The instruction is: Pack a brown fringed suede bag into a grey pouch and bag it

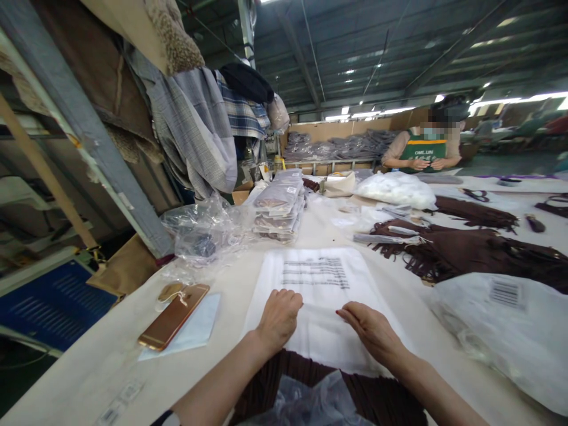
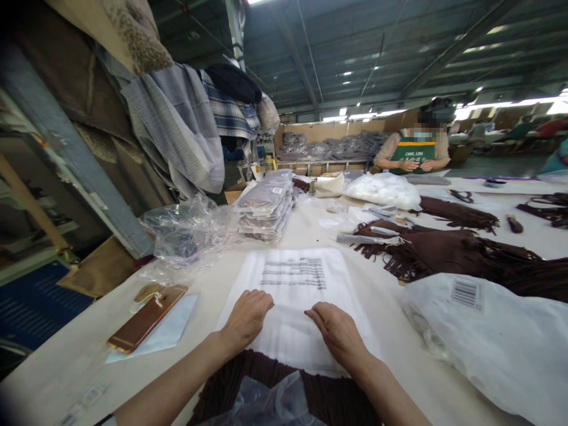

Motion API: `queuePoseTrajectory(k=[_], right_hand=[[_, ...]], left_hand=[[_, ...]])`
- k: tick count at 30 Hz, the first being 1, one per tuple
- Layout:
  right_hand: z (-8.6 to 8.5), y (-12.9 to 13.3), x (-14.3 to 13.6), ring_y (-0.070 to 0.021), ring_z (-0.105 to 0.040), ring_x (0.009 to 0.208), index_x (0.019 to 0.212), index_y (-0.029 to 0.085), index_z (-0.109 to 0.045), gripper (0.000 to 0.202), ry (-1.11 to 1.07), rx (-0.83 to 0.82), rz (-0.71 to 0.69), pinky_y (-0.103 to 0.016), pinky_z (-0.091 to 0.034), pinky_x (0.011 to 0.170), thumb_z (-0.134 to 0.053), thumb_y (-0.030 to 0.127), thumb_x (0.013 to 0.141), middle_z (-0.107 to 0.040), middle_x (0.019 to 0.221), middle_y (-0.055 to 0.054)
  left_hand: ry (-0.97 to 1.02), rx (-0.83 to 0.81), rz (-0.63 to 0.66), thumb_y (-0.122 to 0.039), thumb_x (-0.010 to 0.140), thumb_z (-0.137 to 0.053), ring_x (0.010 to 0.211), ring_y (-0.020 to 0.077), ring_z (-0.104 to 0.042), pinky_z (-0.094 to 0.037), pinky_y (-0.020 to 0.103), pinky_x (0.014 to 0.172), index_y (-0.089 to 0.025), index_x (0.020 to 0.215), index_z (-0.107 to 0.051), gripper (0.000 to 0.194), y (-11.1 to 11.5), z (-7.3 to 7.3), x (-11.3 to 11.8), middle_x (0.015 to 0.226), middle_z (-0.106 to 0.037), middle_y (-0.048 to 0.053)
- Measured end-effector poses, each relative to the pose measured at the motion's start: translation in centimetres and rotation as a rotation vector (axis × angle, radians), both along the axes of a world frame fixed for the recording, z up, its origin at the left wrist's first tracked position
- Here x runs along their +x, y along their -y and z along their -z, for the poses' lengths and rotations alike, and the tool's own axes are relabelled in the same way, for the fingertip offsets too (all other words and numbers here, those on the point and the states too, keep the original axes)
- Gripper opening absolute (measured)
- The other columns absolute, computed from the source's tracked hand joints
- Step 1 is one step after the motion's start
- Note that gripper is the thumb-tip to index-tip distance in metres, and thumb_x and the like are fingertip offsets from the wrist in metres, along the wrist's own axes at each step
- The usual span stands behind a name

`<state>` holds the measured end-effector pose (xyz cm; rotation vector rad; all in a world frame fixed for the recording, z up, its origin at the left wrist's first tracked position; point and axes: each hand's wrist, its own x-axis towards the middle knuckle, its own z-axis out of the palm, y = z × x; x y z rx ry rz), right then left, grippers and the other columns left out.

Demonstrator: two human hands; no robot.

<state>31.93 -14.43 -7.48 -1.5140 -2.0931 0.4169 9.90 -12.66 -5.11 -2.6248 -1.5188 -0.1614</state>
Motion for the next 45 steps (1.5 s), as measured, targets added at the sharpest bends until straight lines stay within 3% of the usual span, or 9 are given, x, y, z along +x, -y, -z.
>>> queuePoseTrajectory(k=[4,9,15,18,23,30,36,41,45], right_hand=[[-0.2,0.2,-0.5,-0.0160,-0.053,0.061,0.068,0.022,-0.048,0.048,0.113,0.271,0.047,-0.028,-0.034,0.058,-0.020,0.051,0.094,-0.056,0.065,-0.003],[-0.2,0.4,-0.9,-0.0150,-0.050,0.049,0.065,0.023,-0.044,0.045,0.233,0.488,0.051,-0.027,-0.026,0.049,-0.022,0.047,0.096,-0.051,0.053,-0.001],[-0.9,2.0,-0.4,-0.0149,-0.051,0.055,0.073,0.021,-0.045,0.022,0.334,0.544,-0.129,-0.026,-0.034,0.054,-0.041,0.033,0.091,-0.053,0.061,0.000],[-0.7,2.7,1.3,-0.0164,-0.052,0.061,0.074,0.021,-0.049,0.020,0.357,0.517,-0.145,-0.026,-0.036,0.059,-0.037,0.007,0.081,-0.056,0.067,-0.002],[-0.1,3.4,4.6,-0.0184,-0.052,0.059,0.068,0.022,-0.054,0.025,0.290,0.430,-0.009,-0.029,-0.036,0.059,-0.036,0.005,0.075,-0.057,0.064,-0.005],[0.6,6.0,5.6,-0.0183,-0.055,0.057,0.077,0.023,-0.057,0.015,-0.087,0.165,0.370,-0.029,-0.039,0.052,-0.046,0.030,0.071,-0.059,0.068,-0.004],[0.9,7.0,4.8,-0.0114,-0.044,0.036,0.070,0.021,-0.057,0.035,-0.628,-0.140,0.613,-0.025,-0.034,0.034,-0.061,0.053,0.057,-0.053,0.050,0.003],[0.1,6.5,3.7,-0.0098,-0.046,0.039,0.068,0.021,-0.055,0.043,-0.985,-0.199,0.682,-0.023,-0.036,0.035,-0.071,0.052,0.043,-0.048,0.048,0.005],[0.2,6.1,3.3,-0.0163,-0.062,0.064,0.069,0.022,-0.054,0.049,-1.098,-0.186,0.656,-0.027,-0.052,0.061,-0.075,0.052,0.036,-0.061,0.064,0.000]], left_hand=[[-0.006,0.082,0.028,-0.017,0.096,-0.029,0.080,0.0237,-0.055,-0.041,0.035,0.070,-0.013,0.087,-0.055,0.028,0.1,-0.3,-0.2,0.081,-0.058,0.009],[-0.075,0.097,0.244,-0.059,0.081,-0.053,0.085,0.0259,-0.054,-0.043,0.040,0.076,-0.009,0.106,-0.051,0.056,1.4,-0.5,-0.3,0.092,-0.059,0.011],[-0.151,0.072,0.190,-0.008,0.084,-0.045,0.086,0.0247,-0.054,-0.043,0.039,0.076,-0.010,0.099,-0.056,0.019,1.8,-1.3,-1.2,0.089,-0.061,0.011],[-0.165,0.048,0.076,0.000,0.082,-0.039,0.087,0.0249,-0.055,-0.042,0.039,0.076,-0.009,0.092,-0.058,0.024,1.5,-1.7,-3.1,0.089,-0.061,0.014],[-0.105,0.000,-0.138,0.005,0.079,-0.034,0.091,0.0249,-0.055,-0.041,0.040,0.078,-0.010,0.086,-0.060,0.030,1.1,-2.5,-6.5,0.091,-0.063,0.016],[0.301,-0.130,-0.428,-0.005,0.086,-0.045,0.087,0.0199,-0.058,-0.042,0.039,0.083,-0.012,0.081,-0.059,0.017,1.9,-1.5,-8.5,0.083,-0.062,0.005],[0.905,-0.357,-0.642,-0.023,0.088,-0.056,0.057,0.0090,-0.054,-0.047,0.023,0.054,-0.012,0.089,-0.058,0.011,1.8,0.9,-8.4,0.073,-0.059,-0.002],[1.342,-0.390,-0.613,-0.029,0.089,-0.056,0.058,0.0086,-0.056,-0.048,0.021,0.052,-0.012,0.089,-0.057,0.017,0.7,1.3,-8.1,0.076,-0.059,-0.001],[1.503,-0.345,-0.507,-0.034,0.083,-0.060,0.067,0.0112,-0.059,-0.052,0.027,0.064,-0.013,0.084,-0.056,0.021,0.8,1.8,-8.1,0.078,-0.060,0.000]])
